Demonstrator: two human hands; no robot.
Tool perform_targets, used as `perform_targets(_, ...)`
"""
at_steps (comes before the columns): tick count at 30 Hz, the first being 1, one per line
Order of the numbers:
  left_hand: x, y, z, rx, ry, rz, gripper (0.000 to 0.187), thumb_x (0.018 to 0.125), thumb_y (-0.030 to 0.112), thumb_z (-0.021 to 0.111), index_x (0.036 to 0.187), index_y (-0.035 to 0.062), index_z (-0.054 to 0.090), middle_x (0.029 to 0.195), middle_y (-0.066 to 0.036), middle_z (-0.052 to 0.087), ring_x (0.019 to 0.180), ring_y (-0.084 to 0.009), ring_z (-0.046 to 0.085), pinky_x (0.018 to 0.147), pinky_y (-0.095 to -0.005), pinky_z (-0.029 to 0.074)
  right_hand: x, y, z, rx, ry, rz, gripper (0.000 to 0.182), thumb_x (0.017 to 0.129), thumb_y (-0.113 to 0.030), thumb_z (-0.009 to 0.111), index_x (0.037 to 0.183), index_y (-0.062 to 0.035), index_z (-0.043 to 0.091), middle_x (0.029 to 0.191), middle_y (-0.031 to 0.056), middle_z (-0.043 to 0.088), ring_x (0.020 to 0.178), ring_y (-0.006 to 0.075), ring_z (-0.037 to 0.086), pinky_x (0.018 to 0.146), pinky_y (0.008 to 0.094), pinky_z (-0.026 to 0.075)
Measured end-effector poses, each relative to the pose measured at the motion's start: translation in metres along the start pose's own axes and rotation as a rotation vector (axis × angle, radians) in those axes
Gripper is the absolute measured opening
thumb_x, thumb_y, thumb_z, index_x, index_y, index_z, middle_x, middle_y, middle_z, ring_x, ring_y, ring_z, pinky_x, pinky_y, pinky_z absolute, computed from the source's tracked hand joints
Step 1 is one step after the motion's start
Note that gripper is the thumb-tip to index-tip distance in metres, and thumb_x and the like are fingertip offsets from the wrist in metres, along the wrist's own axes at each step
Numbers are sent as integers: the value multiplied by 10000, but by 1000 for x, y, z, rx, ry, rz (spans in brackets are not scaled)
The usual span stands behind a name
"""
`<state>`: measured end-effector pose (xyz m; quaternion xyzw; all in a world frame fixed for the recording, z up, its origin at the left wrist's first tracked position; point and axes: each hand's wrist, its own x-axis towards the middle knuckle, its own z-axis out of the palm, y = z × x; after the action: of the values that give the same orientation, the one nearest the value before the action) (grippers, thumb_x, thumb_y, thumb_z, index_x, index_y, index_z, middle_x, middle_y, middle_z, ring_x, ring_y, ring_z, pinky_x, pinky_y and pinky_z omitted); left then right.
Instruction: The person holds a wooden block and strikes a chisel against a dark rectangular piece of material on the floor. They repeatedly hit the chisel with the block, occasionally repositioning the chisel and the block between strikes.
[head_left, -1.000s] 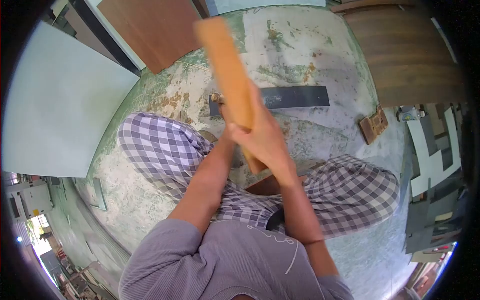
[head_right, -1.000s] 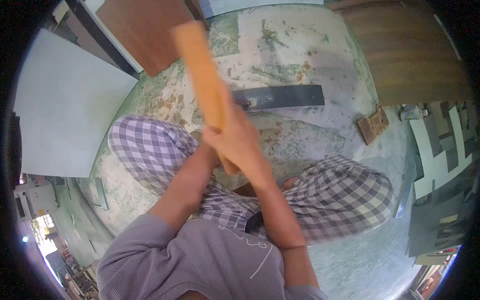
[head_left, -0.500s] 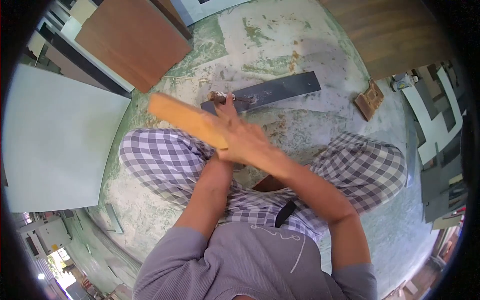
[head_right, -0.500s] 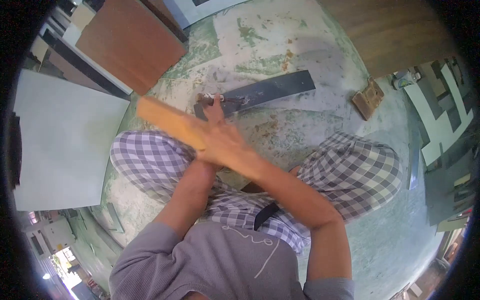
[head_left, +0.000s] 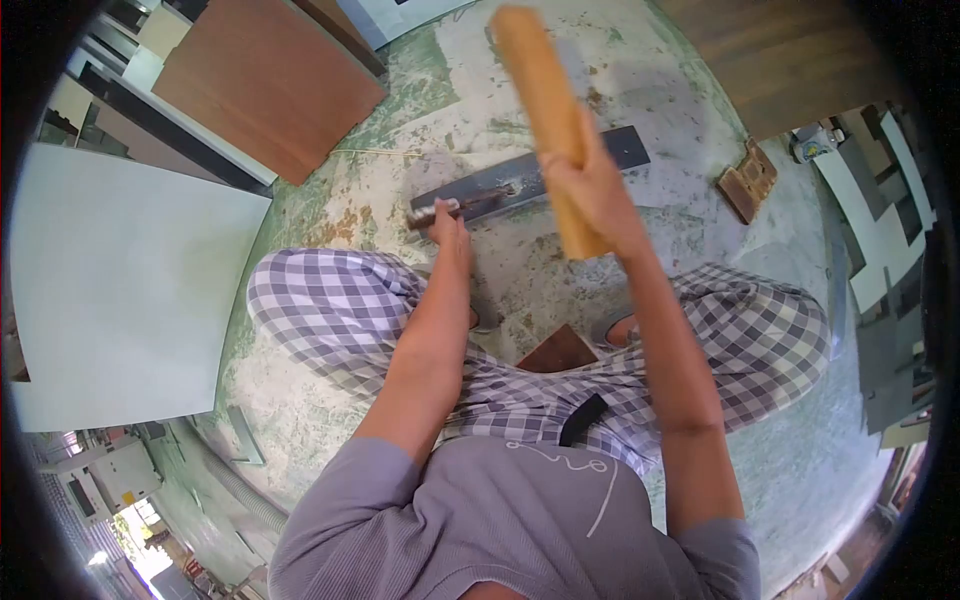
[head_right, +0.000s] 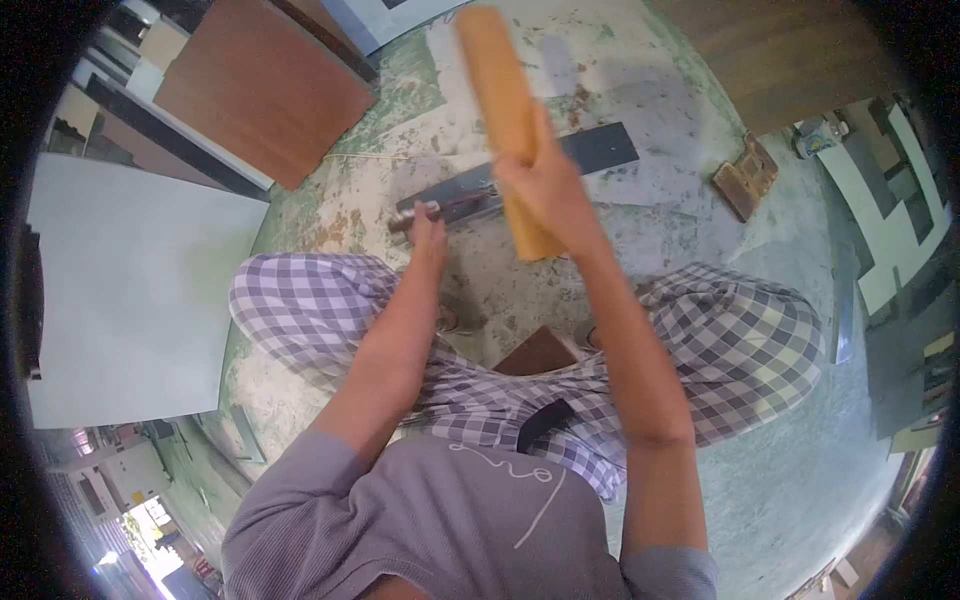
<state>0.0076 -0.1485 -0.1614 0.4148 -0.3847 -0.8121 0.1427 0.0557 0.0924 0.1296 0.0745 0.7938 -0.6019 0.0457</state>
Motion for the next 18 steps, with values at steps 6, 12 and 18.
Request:
perform_targets(6,17,-24,-20,-228,254,-341,349,899,283,631,1097,22,510,1020,-109,591,961,-259,570,872,-434,463,1,0,-41,26,306,-63,836,812,-381,595,1466,-44,199,1348,226,446,1205,314,488,995,350,376)
perform_targets(12,-10,23,36,19,-23,-4,311,890,200,637,1082,-2,498,1013,-108,599,891,-244,592,773,-377,501,-6,0,-50,62,356,20,834,817,-382,592,1463,-35,195,1386,213,408,1234,293,460,1013,353,359)
perform_targets(18,-54,56,87,492,-409,511,363,850,146,671,1111,-38,496,972,-99,608,860,-169,582,760,-302,473,-5,5,-46,60,354,-23,842,811,-382,601,1468,-51,190,1372,216,425,1220,298,475,1008,357,366)
